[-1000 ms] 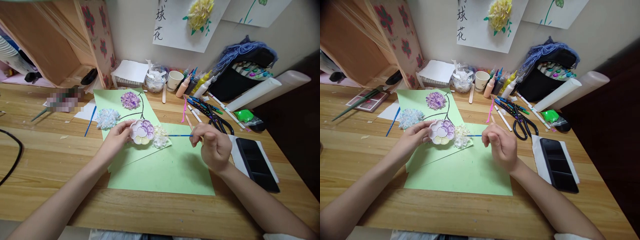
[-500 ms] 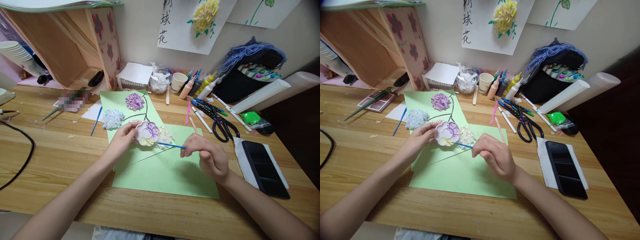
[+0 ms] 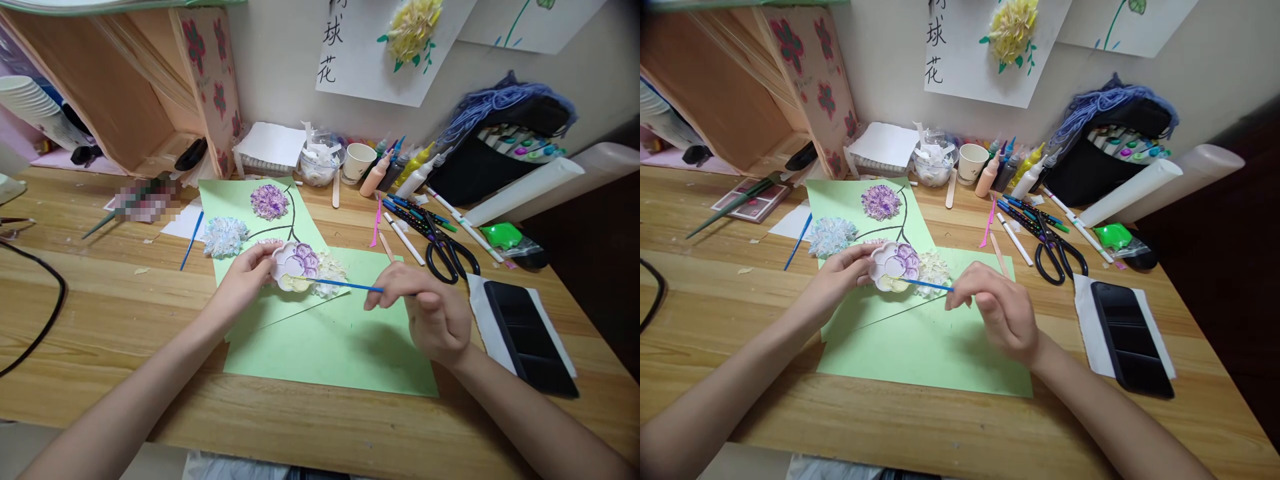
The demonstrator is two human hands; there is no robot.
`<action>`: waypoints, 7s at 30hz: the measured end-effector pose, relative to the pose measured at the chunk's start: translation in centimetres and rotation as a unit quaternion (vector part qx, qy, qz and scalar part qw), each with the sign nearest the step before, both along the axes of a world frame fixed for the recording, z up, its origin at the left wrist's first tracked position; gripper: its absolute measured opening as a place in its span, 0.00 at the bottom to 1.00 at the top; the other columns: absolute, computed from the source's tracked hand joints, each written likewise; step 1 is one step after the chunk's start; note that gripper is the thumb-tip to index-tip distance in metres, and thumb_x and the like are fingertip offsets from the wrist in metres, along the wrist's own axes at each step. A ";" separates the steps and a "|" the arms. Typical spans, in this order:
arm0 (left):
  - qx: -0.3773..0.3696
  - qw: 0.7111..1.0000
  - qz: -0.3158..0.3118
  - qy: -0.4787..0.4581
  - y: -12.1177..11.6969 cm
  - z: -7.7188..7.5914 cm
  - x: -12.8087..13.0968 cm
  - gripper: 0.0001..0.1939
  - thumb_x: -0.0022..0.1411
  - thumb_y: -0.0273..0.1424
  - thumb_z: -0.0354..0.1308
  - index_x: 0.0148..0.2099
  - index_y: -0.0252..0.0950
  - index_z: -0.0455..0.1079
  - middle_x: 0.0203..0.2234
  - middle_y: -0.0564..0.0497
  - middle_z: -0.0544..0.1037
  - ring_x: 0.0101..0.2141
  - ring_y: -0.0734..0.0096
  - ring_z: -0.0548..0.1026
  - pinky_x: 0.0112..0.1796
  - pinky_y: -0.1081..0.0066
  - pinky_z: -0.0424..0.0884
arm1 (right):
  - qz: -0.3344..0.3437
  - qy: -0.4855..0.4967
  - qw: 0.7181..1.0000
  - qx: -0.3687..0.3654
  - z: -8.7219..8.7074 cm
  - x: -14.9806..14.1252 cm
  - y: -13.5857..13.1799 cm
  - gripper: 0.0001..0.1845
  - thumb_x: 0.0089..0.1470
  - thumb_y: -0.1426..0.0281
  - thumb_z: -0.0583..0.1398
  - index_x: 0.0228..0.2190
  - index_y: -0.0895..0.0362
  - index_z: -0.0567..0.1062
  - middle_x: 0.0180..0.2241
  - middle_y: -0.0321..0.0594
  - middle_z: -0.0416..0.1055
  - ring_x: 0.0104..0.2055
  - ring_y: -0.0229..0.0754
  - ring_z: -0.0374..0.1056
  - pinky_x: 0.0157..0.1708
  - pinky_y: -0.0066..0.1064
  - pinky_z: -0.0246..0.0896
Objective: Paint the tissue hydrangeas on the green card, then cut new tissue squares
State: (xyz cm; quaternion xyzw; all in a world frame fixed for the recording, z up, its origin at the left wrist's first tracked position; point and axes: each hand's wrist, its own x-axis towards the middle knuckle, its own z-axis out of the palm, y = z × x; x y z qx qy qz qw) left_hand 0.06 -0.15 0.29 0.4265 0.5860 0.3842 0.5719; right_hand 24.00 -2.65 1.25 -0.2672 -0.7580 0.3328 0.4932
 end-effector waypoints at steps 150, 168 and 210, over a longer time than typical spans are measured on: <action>0.015 0.999 0.038 -0.003 0.4 -0.4 -0.4 0.22 0.52 0.30 0.54 0.50 0.33 0.70 0.29 0.51 0.73 0.24 0.76 0.65 0.26 0.76 0.61 | -0.114 -0.006 0.992 0.055 -0.3 0.8 0.8 0.20 0.63 0.65 0.46 0.24 0.56 0.69 0.20 0.37 0.64 0.24 0.39 0.60 0.27 0.35 0.54; 0.012 0.999 0.032 -0.007 0.1 0.1 -0.1 0.22 0.52 0.28 0.52 0.50 0.32 0.69 0.23 0.53 0.71 0.23 0.74 0.65 0.26 0.74 0.64 | -0.002 -0.003 1.000 0.022 0.1 0.1 0.4 0.20 0.63 0.62 0.46 0.29 0.56 0.72 0.24 0.41 0.72 0.26 0.41 0.67 0.28 0.36 0.60; 0.008 0.998 0.051 -0.030 0.3 -0.1 -0.2 0.21 0.51 0.31 0.56 0.48 0.31 0.71 0.30 0.50 0.74 0.27 0.74 0.68 0.28 0.74 0.65 | -0.185 0.064 0.975 0.104 0.5 1.0 1.6 0.25 0.62 0.62 0.48 0.15 0.56 0.61 0.14 0.33 0.53 0.17 0.34 0.51 0.20 0.33 0.44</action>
